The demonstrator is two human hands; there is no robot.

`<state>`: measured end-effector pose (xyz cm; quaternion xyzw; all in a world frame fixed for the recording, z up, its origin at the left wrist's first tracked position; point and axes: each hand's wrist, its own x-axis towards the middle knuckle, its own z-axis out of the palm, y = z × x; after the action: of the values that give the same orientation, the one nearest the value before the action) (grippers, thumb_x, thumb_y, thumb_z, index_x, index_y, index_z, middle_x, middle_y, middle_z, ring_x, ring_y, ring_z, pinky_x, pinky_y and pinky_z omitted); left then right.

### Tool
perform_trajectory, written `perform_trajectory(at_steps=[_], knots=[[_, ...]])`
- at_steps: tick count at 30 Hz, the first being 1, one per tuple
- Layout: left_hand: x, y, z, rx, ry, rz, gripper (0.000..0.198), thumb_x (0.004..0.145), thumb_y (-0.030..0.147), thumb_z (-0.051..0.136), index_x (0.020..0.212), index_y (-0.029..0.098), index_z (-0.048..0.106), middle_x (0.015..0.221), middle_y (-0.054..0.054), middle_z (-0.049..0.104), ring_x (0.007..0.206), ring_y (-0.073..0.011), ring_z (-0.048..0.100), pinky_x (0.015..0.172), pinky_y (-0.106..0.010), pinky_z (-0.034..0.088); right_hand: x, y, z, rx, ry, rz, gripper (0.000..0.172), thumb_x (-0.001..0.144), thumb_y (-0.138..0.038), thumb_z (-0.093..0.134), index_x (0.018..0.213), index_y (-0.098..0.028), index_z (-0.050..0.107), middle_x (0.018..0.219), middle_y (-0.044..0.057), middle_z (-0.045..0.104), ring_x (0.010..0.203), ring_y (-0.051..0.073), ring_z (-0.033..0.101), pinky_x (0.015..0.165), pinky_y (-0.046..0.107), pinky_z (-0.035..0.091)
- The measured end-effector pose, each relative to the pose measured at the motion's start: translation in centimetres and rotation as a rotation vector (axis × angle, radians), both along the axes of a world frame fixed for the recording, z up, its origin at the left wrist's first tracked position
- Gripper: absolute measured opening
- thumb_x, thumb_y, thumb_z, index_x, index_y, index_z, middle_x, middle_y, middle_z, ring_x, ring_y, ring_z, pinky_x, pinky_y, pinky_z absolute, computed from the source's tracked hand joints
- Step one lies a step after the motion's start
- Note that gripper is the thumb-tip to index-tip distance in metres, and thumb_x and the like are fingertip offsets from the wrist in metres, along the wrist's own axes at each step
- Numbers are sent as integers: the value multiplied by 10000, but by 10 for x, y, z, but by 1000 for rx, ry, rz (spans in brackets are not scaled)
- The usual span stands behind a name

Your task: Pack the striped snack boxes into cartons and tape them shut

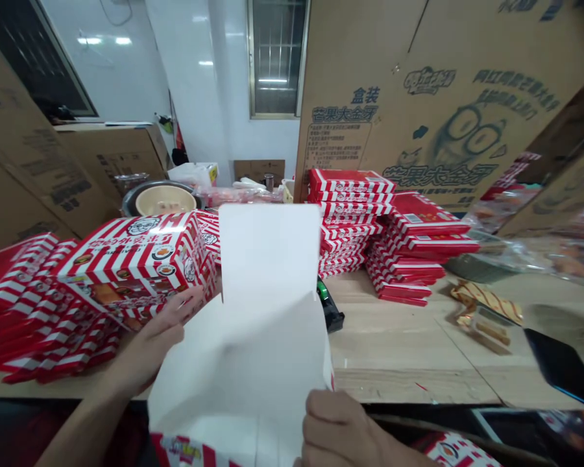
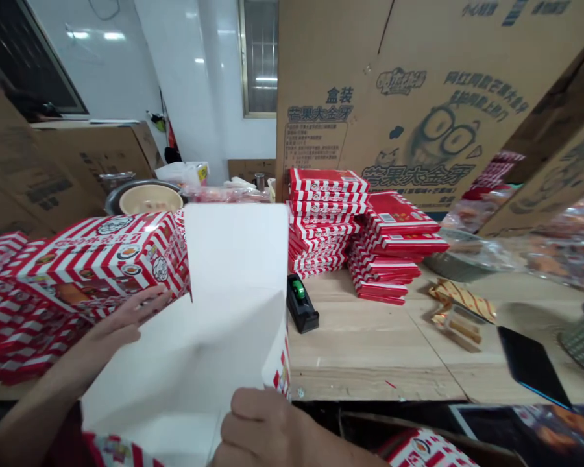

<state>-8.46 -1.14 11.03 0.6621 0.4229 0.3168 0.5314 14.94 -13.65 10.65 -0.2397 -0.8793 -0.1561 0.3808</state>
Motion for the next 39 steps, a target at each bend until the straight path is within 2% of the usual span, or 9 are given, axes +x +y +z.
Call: perform_trajectory(at_steps=[9, 14, 18, 21, 25, 28, 33, 36, 39], knots=[[29, 46, -73, 548, 486, 137, 476, 776, 185, 288, 1218, 82, 430, 1361, -165, 379, 1291, -252, 325, 1059, -431, 285, 54, 31, -57, -118, 225, -403, 133, 808, -213, 440, 764, -262, 555, 591, -21, 611, 519, 154, 561, 509, 282, 489], [69, 15, 11, 1142, 405, 492, 224, 826, 224, 426, 1022, 181, 524, 1195, -118, 466, 1217, -274, 370, 1046, -493, 258, 184, 86, 10, -22, 781, -873, 247, 855, -350, 410, 950, -176, 557, 865, 94, 635, 797, 221, 604, 705, 387, 496], [170, 1, 87, 1102, 15, 70, 257, 861, 143, 385, 1089, 226, 471, 1171, -48, 503, 1132, -143, 465, 1001, -317, 371, 262, 146, 51, -137, 1069, -1123, 588, 829, -521, 336, 1133, -40, 486, 1096, 231, 549, 1042, 307, 525, 875, 502, 402], [263, 41, 108, 850, 27, -176, 401, 869, 161, 364, 1267, 113, 362, 1309, -131, 430, 1244, -173, 383, 1043, -332, 334, 271, 173, 57, -77, 827, -1165, 811, 711, -561, 530, 1290, -22, 350, 1343, 285, 318, 1282, 367, 259, 1002, 552, 228], [332, 105, 116, 909, 377, 2, 505, 816, 68, 400, 1310, -2, 320, 1395, -254, 269, 1324, -297, 229, 1077, -448, 233, 261, 200, 56, 27, -44, -1125, 921, 653, -458, 658, 1389, -136, 207, 1458, 216, 137, 1347, 357, 78, 1041, 582, 32], [323, 112, 110, 1269, 454, -37, 404, 844, 60, 342, 1235, 15, 437, 1344, -237, 376, 1310, -296, 266, 1079, -495, 198, 266, 220, 61, -4, -341, -1102, 931, 643, -340, 677, 1399, -127, 178, 1412, 216, 261, 1305, 361, 213, 1048, 566, 54], [262, 60, 64, 1953, 449, -618, 366, 868, 89, 272, 1081, 95, 569, 1243, -138, 532, 1273, -234, 354, 1118, -454, 156, 279, 230, 61, 25, -381, -1093, 820, 661, -285, 618, 1363, -57, 262, 1231, 199, 456, 1156, 332, 393, 1045, 478, 197], [243, 41, 31, 1886, 488, -801, 380, 870, 95, 265, 1014, 129, 614, 1174, -117, 584, 1224, -222, 425, 1124, -402, 170, 276, 228, 52, 83, -309, -1111, 773, 665, -273, 599, 1341, -51, 295, 1235, 210, 430, 1171, 334, 360, 1049, 492, 187], [253, 51, 11, 1335, 460, -581, 361, 837, 93, 336, 1091, 127, 589, 1199, -128, 568, 1185, -237, 468, 1072, -366, 294, 274, 230, 45, 98, -271, -1114, 693, 698, -202, 540, 1334, -76, 296, 1224, 203, 431, 1167, 321, 360, 1043, 501, 195]])
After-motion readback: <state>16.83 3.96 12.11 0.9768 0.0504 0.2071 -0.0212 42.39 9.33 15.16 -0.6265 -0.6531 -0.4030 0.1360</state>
